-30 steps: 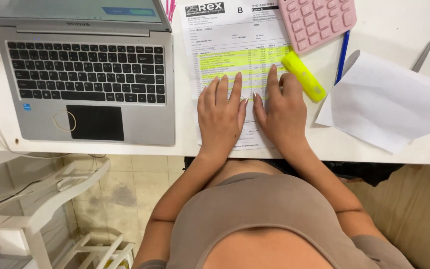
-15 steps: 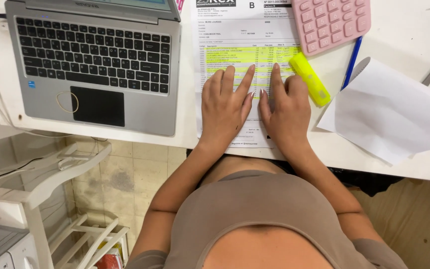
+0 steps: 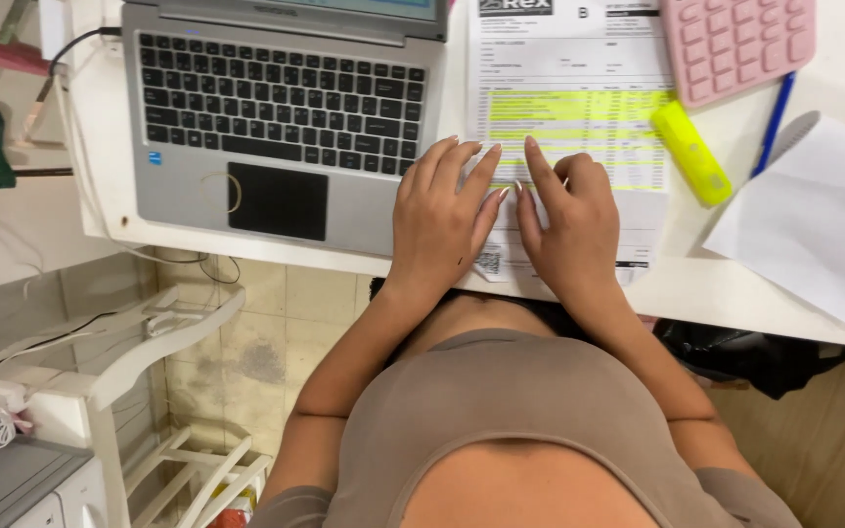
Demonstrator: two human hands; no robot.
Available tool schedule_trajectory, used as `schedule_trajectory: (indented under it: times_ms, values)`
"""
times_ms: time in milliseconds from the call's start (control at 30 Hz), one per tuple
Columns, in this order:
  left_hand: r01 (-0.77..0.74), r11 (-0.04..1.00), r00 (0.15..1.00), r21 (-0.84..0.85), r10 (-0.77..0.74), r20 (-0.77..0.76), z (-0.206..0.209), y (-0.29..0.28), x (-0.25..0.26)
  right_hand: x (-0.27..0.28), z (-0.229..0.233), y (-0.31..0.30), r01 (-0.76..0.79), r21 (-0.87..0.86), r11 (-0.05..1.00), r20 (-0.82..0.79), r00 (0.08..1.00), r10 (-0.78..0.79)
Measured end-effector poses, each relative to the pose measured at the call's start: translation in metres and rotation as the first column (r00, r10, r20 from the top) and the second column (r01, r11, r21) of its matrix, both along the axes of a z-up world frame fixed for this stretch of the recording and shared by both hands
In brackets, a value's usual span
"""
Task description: Updating inventory records on a laptop by cross-referencing a printed list, using a calculator for verification, and a highlighter to track progress.
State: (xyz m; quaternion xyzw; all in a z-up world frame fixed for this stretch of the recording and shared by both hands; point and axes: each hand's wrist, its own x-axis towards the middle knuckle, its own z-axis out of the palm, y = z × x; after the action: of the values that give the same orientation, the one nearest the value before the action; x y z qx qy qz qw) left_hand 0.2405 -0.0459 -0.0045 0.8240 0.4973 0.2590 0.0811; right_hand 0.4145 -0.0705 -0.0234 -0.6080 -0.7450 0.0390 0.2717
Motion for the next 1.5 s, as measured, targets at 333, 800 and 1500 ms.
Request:
schedule_trajectory:
  times_ms: [333, 800, 1500]
  values:
    - [-0.068, 0.996, 0.998, 0.050, 0.067, 0.015, 0.004, 0.014, -0.156, -0.148, 0.009, 0.013, -0.176, -0.003, 0.984, 0.014, 0.984, 0.176]
    - [-0.286, 0.947, 0.931, -0.145, 0.238, -0.277, 0.016, 0.078, -0.302, -0.294, 0.026, 0.057, -0.105, -0.005, 0.994, 0.071, 0.992, 0.105]
    - [0.024, 0.969, 0.986, -0.244, -0.062, -0.152, 0.020, 0.110, -0.307, -0.321, 0.020, 0.093, 0.152, -0.174, 0.973, -0.055, 0.985, -0.164]
